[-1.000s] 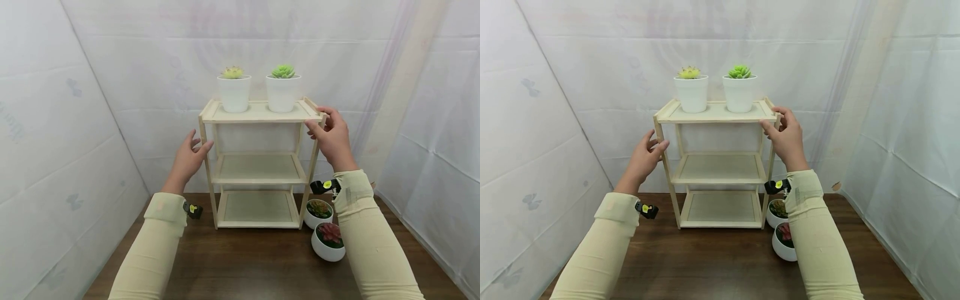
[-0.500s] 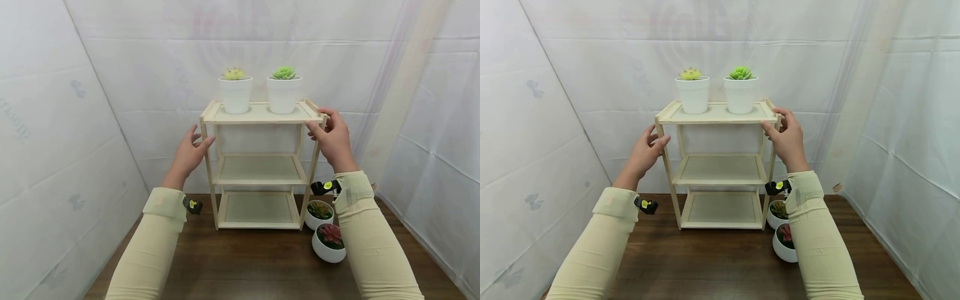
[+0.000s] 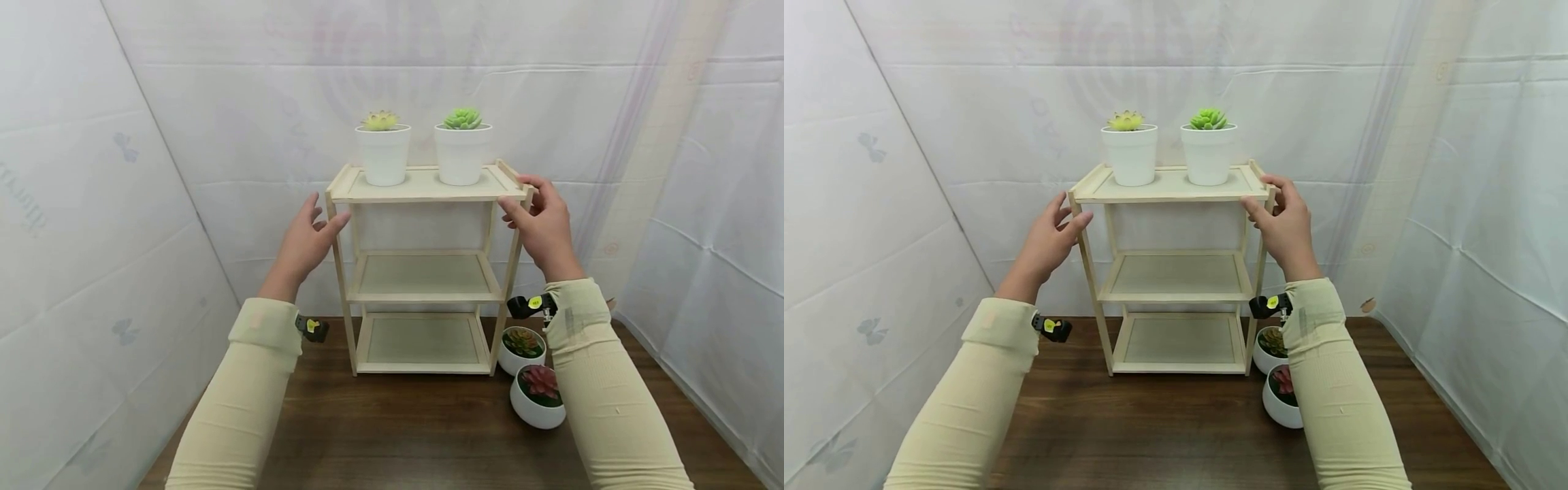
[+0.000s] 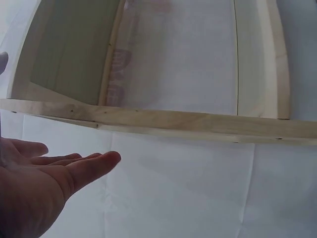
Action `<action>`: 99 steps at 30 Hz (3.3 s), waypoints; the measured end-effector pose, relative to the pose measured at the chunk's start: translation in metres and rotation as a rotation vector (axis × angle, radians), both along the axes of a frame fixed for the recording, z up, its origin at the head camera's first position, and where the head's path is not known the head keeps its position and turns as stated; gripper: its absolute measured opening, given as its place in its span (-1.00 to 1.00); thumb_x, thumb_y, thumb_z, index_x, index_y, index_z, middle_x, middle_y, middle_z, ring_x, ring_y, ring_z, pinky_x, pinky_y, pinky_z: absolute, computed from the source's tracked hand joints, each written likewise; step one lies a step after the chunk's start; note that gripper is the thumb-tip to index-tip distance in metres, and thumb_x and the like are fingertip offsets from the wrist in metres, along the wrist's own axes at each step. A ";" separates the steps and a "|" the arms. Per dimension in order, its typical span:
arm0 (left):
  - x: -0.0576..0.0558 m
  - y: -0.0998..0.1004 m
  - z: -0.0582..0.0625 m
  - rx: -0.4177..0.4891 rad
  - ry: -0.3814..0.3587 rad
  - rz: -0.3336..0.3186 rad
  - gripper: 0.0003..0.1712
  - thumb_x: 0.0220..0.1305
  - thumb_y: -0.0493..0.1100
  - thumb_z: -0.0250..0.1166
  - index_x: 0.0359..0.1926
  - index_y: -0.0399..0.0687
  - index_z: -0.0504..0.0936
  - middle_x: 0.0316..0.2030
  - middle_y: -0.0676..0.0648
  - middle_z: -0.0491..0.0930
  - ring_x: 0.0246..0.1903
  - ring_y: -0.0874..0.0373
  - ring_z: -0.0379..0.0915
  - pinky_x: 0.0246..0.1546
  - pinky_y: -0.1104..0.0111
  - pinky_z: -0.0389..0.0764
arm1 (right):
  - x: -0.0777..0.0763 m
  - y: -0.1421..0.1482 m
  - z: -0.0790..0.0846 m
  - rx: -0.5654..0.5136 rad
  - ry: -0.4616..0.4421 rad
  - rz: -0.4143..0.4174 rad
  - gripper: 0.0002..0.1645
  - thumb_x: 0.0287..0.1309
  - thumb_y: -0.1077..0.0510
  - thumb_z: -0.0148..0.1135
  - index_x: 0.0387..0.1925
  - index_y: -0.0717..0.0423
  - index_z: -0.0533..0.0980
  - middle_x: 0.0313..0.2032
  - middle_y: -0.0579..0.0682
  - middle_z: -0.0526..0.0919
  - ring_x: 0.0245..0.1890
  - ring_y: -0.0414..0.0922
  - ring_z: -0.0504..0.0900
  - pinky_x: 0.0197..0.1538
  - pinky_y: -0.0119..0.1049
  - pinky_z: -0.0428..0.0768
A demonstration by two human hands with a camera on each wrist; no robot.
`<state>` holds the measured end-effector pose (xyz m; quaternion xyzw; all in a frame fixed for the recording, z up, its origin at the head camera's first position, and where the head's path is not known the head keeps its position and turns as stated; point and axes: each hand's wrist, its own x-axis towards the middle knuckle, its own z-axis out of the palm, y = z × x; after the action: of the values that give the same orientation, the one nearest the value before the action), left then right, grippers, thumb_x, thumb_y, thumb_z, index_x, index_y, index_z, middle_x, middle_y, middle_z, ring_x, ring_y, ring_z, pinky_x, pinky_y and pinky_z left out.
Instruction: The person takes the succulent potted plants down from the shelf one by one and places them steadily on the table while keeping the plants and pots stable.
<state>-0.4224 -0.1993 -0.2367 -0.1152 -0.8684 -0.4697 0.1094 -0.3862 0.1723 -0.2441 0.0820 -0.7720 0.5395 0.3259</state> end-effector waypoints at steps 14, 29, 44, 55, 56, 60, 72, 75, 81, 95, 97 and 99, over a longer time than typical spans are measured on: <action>0.006 0.001 0.022 -0.008 0.018 -0.013 0.18 0.13 0.53 0.12 0.54 0.31 -0.33 0.54 -0.09 -0.14 0.48 -0.10 -0.01 0.35 -0.18 0.22 | 0.003 -0.002 0.001 -0.001 0.006 -0.001 -0.31 0.18 -0.15 0.30 0.29 -0.09 0.34 -0.01 0.03 0.58 -0.35 -0.20 0.65 -0.27 -0.46 0.61; 0.006 0.003 0.037 0.016 0.058 -0.003 0.18 0.11 0.52 0.15 0.54 0.30 -0.28 0.54 -0.08 -0.12 0.48 -0.08 -0.01 0.36 -0.14 0.22 | 0.002 -0.004 0.000 -0.007 -0.001 0.004 -0.30 0.18 -0.15 0.30 0.30 -0.08 0.33 0.04 0.07 0.57 -0.35 -0.21 0.64 -0.27 -0.46 0.61; 0.007 0.005 0.057 0.001 0.074 0.031 0.17 0.12 0.52 0.13 0.55 0.24 -0.25 0.53 -0.10 -0.07 0.47 -0.06 0.01 0.38 -0.11 0.20 | 0.001 -0.008 0.000 -0.003 -0.004 0.004 -0.30 0.18 -0.18 0.29 0.29 -0.10 0.33 0.10 0.11 0.56 -0.34 -0.22 0.64 -0.27 -0.47 0.60; 0.008 0.010 0.068 0.033 0.086 0.022 0.17 0.10 0.52 0.15 0.54 0.30 -0.24 0.53 -0.06 -0.07 0.49 0.00 -0.03 0.42 -0.04 0.17 | 0.000 -0.009 0.000 -0.001 0.003 0.004 -0.30 0.18 -0.18 0.29 0.29 -0.09 0.33 0.12 0.11 0.56 -0.38 -0.29 0.63 -0.28 -0.48 0.59; 0.008 0.011 0.069 0.035 0.088 0.020 0.16 0.10 0.52 0.15 0.54 0.29 -0.23 0.53 -0.06 -0.07 0.49 0.01 -0.04 0.43 -0.03 0.16 | 0.000 -0.009 0.000 -0.002 0.004 0.003 -0.30 0.17 -0.18 0.29 0.29 -0.10 0.33 0.12 0.11 0.56 -0.38 -0.29 0.63 -0.28 -0.48 0.59; 0.008 0.013 0.072 0.035 0.096 0.013 0.15 0.11 0.51 0.15 0.54 0.29 -0.22 0.53 -0.05 -0.05 0.50 0.04 -0.05 0.44 0.00 0.15 | 0.000 -0.009 -0.001 -0.002 0.007 0.002 -0.30 0.17 -0.17 0.30 0.29 -0.10 0.33 0.10 0.11 0.57 -0.36 -0.25 0.64 -0.28 -0.48 0.60; 0.006 0.022 0.080 0.027 0.085 0.007 0.11 0.15 0.47 0.16 0.54 0.32 -0.21 0.53 -0.02 -0.03 0.49 0.10 -0.05 0.45 0.08 0.15 | 0.002 -0.009 -0.003 -0.001 0.003 -0.009 -0.30 0.18 -0.18 0.29 0.29 -0.11 0.33 0.08 0.10 0.58 -0.32 -0.13 0.66 -0.28 -0.47 0.60; 0.004 0.024 0.082 0.035 0.075 0.007 0.10 0.17 0.45 0.17 0.54 0.32 -0.22 0.53 -0.02 -0.04 0.49 0.11 -0.04 0.45 0.11 0.15 | 0.002 -0.009 -0.003 0.003 0.004 -0.015 -0.30 0.18 -0.19 0.28 0.29 -0.10 0.33 0.07 0.10 0.58 -0.32 -0.12 0.66 -0.28 -0.48 0.60; 0.003 0.027 0.086 0.062 0.078 0.002 0.09 0.19 0.40 0.18 0.54 0.29 -0.21 0.53 -0.04 -0.04 0.49 0.09 -0.02 0.45 0.14 0.16 | 0.002 -0.009 -0.003 0.002 0.015 -0.006 -0.31 0.19 -0.17 0.29 0.29 -0.08 0.34 0.08 0.12 0.58 -0.30 -0.08 0.67 -0.28 -0.47 0.60; 0.000 0.038 0.096 0.021 0.032 0.035 0.09 0.21 0.42 0.14 0.54 0.33 -0.27 0.53 0.00 -0.05 0.47 0.12 0.03 0.45 0.15 0.17 | 0.005 -0.011 -0.004 -0.007 0.004 0.005 -0.31 0.18 -0.16 0.29 0.29 -0.08 0.33 0.01 0.06 0.58 -0.35 -0.21 0.64 -0.28 -0.46 0.60; -0.001 0.040 0.097 0.015 0.026 0.039 0.09 0.20 0.43 0.14 0.53 0.34 -0.28 0.53 0.02 -0.06 0.47 0.13 0.03 0.45 0.15 0.17 | 0.005 -0.011 -0.004 -0.007 0.005 0.001 -0.30 0.18 -0.17 0.29 0.29 -0.09 0.34 0.01 0.06 0.58 -0.35 -0.22 0.63 -0.27 -0.44 0.61; -0.001 0.042 0.099 0.014 0.027 0.039 0.09 0.21 0.42 0.14 0.54 0.33 -0.28 0.53 0.02 -0.05 0.47 0.13 0.04 0.45 0.15 0.18 | 0.005 -0.010 -0.003 -0.006 0.005 -0.001 -0.30 0.17 -0.18 0.29 0.29 -0.10 0.33 0.02 0.06 0.58 -0.34 -0.21 0.64 -0.26 -0.43 0.61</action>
<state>-0.4238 -0.1573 -0.1374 -0.1040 -0.8657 -0.4717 0.1313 -0.3815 0.1619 -0.2476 0.0819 -0.7695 0.5417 0.3281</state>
